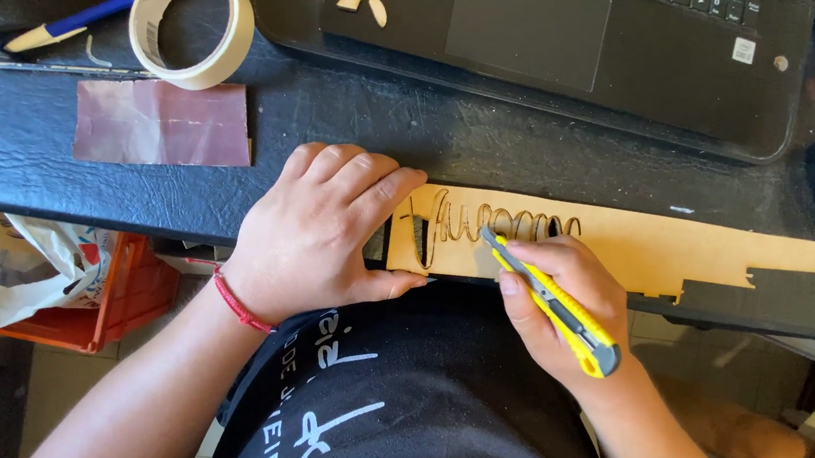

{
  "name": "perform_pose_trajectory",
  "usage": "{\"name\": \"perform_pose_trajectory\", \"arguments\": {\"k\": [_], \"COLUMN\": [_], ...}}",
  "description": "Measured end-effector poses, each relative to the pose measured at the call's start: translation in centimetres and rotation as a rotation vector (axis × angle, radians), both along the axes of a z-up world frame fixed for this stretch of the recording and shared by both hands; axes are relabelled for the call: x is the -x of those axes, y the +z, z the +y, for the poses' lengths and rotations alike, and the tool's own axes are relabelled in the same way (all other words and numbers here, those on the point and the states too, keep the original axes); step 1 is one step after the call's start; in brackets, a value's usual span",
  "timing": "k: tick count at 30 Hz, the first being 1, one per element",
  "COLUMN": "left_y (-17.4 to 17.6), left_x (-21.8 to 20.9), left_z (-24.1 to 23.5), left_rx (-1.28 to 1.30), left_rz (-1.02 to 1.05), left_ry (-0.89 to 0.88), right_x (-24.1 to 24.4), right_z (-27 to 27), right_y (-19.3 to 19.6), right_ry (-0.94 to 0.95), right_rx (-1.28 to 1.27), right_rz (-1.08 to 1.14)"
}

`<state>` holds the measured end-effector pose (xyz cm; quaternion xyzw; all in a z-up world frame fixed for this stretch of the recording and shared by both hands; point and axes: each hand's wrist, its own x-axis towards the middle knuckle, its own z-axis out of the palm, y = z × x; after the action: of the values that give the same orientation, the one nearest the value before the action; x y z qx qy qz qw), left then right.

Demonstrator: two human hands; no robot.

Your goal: Using a utility knife to cut the remaining tabs of a laser-cut name from a wooden board

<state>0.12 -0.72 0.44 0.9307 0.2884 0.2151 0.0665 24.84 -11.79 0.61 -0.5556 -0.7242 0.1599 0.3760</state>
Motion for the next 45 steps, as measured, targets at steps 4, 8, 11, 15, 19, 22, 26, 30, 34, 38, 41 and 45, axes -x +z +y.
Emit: {"name": "perform_pose_trajectory", "arguments": {"k": [4,8,11,15,19,22,26,30,34,38,41,45], "left_y": [-0.1,-0.1,-0.2,-0.4,-0.6,-0.7,-0.7,-0.8,-0.8,-0.8,-0.7,-0.6], "left_x": [0.0,0.0,0.1,0.1,0.1,0.1,0.2,0.2,0.2,0.2,0.2,0.2], "left_z": [0.0,0.0,0.0,0.1,0.0,0.0,0.1,0.1,0.1,0.1,0.1,0.0], "left_rx": [-0.009,-0.007,-0.001,0.011,-0.005,-0.003,-0.003,0.002,0.000,-0.013,-0.012,-0.013], "left_rz": [0.009,-0.005,-0.003,-0.010,-0.015,-0.029,-0.027,-0.002,-0.011,0.001,-0.007,-0.014], "left_ry": [0.002,0.000,0.002,-0.009,-0.007,-0.004,-0.009,-0.004,0.002,0.007,0.009,0.011], "right_x": [0.1,0.1,0.7,1.3,1.7,1.8,1.7,1.8,1.8,2.1,2.1,2.5], "right_z": [0.1,0.0,0.1,0.9,1.2,1.2,0.9,0.6,0.0,0.1,0.1,0.5], "right_y": [0.5,0.6,0.9,1.1,1.0,1.1,0.9,0.9,0.5,0.7,0.7,1.4], "right_ry": [-0.005,-0.003,0.001,0.051,0.075,0.093,0.077,0.035,0.021,0.041,0.062,0.114], "right_rx": [0.052,0.053,0.029,-0.006,-0.017,-0.006,-0.033,-0.012,-0.043,0.002,0.004,0.025], "right_rz": [-0.029,0.048,0.103,-0.004,-0.065,-0.083,-0.087,-0.105,-0.041,-0.026,-0.027,-0.024]}}
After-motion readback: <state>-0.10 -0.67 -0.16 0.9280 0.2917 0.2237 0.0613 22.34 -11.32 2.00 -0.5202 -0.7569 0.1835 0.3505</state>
